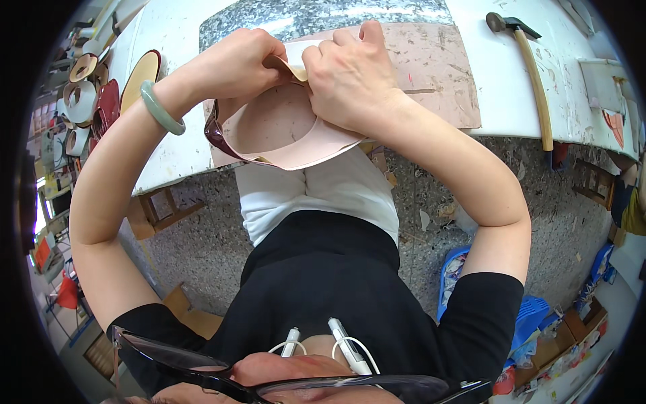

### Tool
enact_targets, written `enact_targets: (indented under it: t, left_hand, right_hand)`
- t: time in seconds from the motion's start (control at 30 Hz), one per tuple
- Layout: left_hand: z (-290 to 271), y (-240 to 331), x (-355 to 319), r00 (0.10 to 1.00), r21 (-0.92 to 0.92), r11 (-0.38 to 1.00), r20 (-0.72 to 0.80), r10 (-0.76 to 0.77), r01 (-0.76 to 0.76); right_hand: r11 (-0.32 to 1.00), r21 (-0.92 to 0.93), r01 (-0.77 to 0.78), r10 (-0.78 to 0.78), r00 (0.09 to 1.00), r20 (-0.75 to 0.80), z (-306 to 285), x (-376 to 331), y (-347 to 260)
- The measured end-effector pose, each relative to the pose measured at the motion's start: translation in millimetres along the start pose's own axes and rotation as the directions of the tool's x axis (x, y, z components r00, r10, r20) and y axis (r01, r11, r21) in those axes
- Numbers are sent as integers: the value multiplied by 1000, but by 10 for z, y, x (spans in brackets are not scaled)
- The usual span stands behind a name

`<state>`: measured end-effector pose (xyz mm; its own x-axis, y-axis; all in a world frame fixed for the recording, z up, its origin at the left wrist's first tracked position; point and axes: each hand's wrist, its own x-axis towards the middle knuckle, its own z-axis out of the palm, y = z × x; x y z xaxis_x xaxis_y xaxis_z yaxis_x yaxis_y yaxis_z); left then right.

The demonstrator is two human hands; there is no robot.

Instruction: The person assembles shoe heel counters by fitting and pressing the lining into each upper piece by hand, then tapping the internal seams with a hammer.

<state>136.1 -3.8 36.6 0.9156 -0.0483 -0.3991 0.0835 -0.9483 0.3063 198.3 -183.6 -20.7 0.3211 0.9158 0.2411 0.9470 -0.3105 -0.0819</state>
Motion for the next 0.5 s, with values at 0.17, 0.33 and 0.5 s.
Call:
enact_targets:
  t: [0.17, 0.33, 0.5]
  left_hand:
    - [-63, 87, 15, 999, 118, 992, -1, -32, 32]
    - [-72, 32, -14, 994, 189, 976, 1, -112, 110]
    - [-93, -11, 43, 992, 77, 992, 78, -104, 98]
  right_hand:
    - [998, 40, -45, 50, 988, -144, 14, -5, 146]
    - [993, -78, -83, 58, 959, -277, 20, 26, 442]
    - [811, 449, 375, -361, 925, -121, 10, -207, 414]
